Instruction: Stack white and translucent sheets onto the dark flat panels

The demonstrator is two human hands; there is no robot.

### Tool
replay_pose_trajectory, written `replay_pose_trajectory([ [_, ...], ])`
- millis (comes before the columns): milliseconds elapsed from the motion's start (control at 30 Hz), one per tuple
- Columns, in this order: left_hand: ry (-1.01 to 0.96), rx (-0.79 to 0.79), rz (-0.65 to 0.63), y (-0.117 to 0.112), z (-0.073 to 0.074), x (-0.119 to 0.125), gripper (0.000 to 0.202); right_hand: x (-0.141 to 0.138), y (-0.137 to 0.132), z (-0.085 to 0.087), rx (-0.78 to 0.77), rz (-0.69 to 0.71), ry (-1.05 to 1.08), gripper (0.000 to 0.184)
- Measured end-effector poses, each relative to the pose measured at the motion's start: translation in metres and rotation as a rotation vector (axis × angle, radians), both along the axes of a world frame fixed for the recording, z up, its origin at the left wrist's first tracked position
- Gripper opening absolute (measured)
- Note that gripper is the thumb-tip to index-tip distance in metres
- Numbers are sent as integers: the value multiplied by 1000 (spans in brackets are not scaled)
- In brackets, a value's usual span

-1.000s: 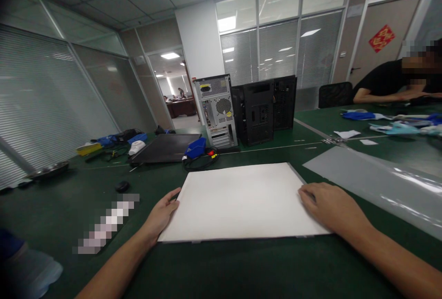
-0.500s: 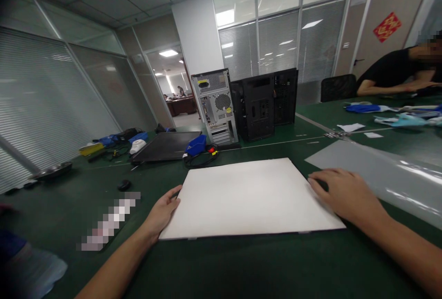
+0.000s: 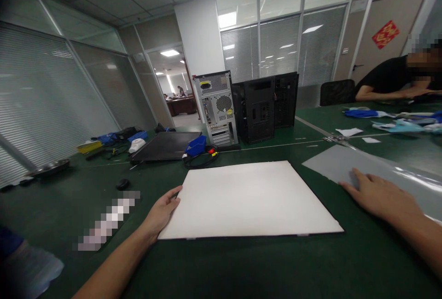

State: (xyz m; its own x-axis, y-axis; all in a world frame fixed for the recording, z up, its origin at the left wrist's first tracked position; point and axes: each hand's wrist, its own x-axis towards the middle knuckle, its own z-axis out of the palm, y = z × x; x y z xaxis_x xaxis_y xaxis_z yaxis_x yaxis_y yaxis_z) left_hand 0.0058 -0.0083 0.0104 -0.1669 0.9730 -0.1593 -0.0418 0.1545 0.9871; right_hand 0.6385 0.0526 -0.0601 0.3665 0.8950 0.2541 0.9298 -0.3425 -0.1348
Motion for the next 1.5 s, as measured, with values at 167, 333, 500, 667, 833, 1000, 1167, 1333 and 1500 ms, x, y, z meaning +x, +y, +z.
replay_pose_trajectory([
  [167, -6, -2, -6, 0, -1, 0, 59, -15, -7, 13, -43, 10, -33, 83],
  [333, -38, 11, -11, 3, -5, -3, 60, -32, -22, 33, -31, -36, -49, 84],
  [500, -43, -19, 3, 3, -3, -1, 62, -81, -40, 62, 87, 99, -162, 78],
  [667, -56, -31, -5, 1, 2, 2, 65, -142, -49, 69, 189, 401, -208, 72],
  [833, -3, -35, -3, -2, 8, 4, 57, -184, -64, 60, 164, 732, -155, 76],
  [1000, 14, -55, -14, -1, 7, 3, 53, -180, -64, 60, 104, 800, -88, 68],
  [1167, 36, -53, -28, -1, 5, 2, 56, -134, -41, 55, 114, 445, -109, 69],
  [1333, 55, -81, -13, -3, 8, 4, 56, -111, -34, 49, 39, 376, -80, 67],
  [1500, 50, -74, -18, -4, 10, 5, 53, -135, -42, 58, 73, 593, 49, 55],
])
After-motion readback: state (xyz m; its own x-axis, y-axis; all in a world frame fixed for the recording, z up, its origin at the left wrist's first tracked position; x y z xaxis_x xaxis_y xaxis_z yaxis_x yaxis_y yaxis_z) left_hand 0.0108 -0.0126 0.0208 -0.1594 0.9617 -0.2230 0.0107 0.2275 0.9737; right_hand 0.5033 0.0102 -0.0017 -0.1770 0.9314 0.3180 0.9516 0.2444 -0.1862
